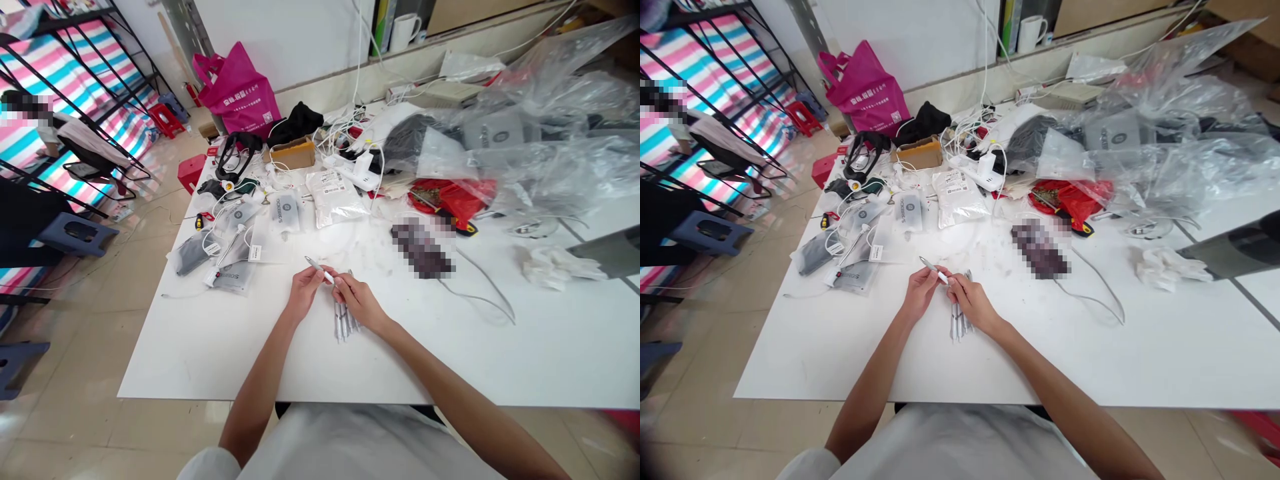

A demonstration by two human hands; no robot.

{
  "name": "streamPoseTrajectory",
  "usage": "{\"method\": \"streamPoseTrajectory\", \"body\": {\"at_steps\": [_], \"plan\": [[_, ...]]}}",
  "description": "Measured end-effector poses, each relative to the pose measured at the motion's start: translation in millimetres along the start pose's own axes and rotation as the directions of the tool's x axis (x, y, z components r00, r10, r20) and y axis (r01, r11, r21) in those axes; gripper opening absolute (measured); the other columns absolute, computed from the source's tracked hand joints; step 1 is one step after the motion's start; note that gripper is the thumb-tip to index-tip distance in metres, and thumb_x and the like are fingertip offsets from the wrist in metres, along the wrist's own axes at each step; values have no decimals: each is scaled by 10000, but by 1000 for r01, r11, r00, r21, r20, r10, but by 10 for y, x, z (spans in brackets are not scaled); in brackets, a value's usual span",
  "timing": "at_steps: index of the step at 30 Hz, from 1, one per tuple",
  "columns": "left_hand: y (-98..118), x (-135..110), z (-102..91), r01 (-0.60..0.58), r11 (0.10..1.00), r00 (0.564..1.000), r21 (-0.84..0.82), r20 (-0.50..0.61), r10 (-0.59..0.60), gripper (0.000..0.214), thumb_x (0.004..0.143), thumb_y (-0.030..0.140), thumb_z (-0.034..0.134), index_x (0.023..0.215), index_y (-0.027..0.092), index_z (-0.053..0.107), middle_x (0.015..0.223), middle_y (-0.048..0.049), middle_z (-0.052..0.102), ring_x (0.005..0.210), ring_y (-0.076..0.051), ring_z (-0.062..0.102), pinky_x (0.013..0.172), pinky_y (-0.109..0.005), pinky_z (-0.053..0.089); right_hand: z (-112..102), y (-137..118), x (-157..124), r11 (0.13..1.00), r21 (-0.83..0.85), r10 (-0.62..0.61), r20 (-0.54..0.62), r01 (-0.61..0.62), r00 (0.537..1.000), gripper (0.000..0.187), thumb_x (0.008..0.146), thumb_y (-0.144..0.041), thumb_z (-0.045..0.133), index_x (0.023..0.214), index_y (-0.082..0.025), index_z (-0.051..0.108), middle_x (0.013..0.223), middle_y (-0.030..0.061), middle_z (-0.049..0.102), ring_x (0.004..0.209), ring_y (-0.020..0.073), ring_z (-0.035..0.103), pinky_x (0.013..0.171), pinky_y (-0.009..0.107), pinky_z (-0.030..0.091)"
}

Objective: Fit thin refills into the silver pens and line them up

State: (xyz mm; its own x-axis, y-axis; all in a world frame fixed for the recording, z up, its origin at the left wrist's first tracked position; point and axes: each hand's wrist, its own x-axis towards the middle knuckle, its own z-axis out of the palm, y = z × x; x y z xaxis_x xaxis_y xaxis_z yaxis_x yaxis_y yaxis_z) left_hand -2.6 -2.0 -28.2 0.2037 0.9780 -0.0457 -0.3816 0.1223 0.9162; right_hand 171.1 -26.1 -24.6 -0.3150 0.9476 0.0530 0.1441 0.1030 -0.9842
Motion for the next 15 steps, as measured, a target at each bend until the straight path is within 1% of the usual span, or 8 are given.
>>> {"method": "streamPoseTrajectory", "body": {"at_steps": [2,4,6,8,10,12,14,15], "plan": [[13,-5,3,43,998,999,-56,32,-41,369,873,485,803,1048,161,821,982,-94,739,844,-168,629,871,-333,482,12,-15,-2,997,71,35,35,-37,999,456,1087,-617,349,921,-239,541,652,-49,465,564,138,393,568,300,356],[17,-2,9,78,990,996,-115,50,-73,401,854,482,824,1087,156,815,974,-83,723,836,-158,620,869,-330,477,22,-29,-5,992,114,51,58,-58,997,468,1081,-634,349,916,-239,537,645,-55,437,559,137,370,555,298,338],[18,8,18,91,982,996,-166,37,-86,428,830,462,851,1135,166,800,957,-66,715,832,-151,619,876,-331,475,34,-37,-13,990,131,45,57,-52,997,458,1080,-630,355,931,-239,541,655,-54,426,561,136,361,549,296,330],[23,20,30,86,976,996,-198,0,-88,403,793,431,889,1094,180,794,925,-53,716,835,-153,627,891,-336,477,48,-33,-24,991,125,39,51,-45,998,409,1076,-612,390,1035,-243,562,666,-57,418,559,137,359,537,293,323],[35,30,40,72,975,996,-211,-33,-81,340,766,409,912,981,181,779,913,-50,714,859,-159,635,903,-332,479,61,-14,-35,995,91,40,57,-45,998,359,1062,-578,466,1198,-253,532,671,-67,431,548,136,372,524,283,331],[51,36,38,71,972,995,-223,-51,-84,310,779,412,901,916,176,755,922,-48,701,864,-154,626,878,-314,482,67,20,-43,1000,26,6,52,-8,999,413,1039,-527,545,1338,-263,441,711,-66,502,561,139,429,536,277,379],[65,41,20,78,966,993,-246,-62,-96,300,820,427,866,939,180,745,931,-40,681,834,-141,601,824,-296,479,63,62,-46,992,-85,-91,26,93,996,512,1010,-489,611,1409,-269,377,840,-26,614,628,150,526,591,293,454],[69,44,5,77,963,993,-258,-67,-97,292,838,427,850,954,181,743,930,-37,671,820,-136,590,806,-290,476,59,81,-46,978,-152,-145,9,145,989,534,996,-483,637,1415,-272,382,919,3,653,671,160,568,627,309,484]]}}
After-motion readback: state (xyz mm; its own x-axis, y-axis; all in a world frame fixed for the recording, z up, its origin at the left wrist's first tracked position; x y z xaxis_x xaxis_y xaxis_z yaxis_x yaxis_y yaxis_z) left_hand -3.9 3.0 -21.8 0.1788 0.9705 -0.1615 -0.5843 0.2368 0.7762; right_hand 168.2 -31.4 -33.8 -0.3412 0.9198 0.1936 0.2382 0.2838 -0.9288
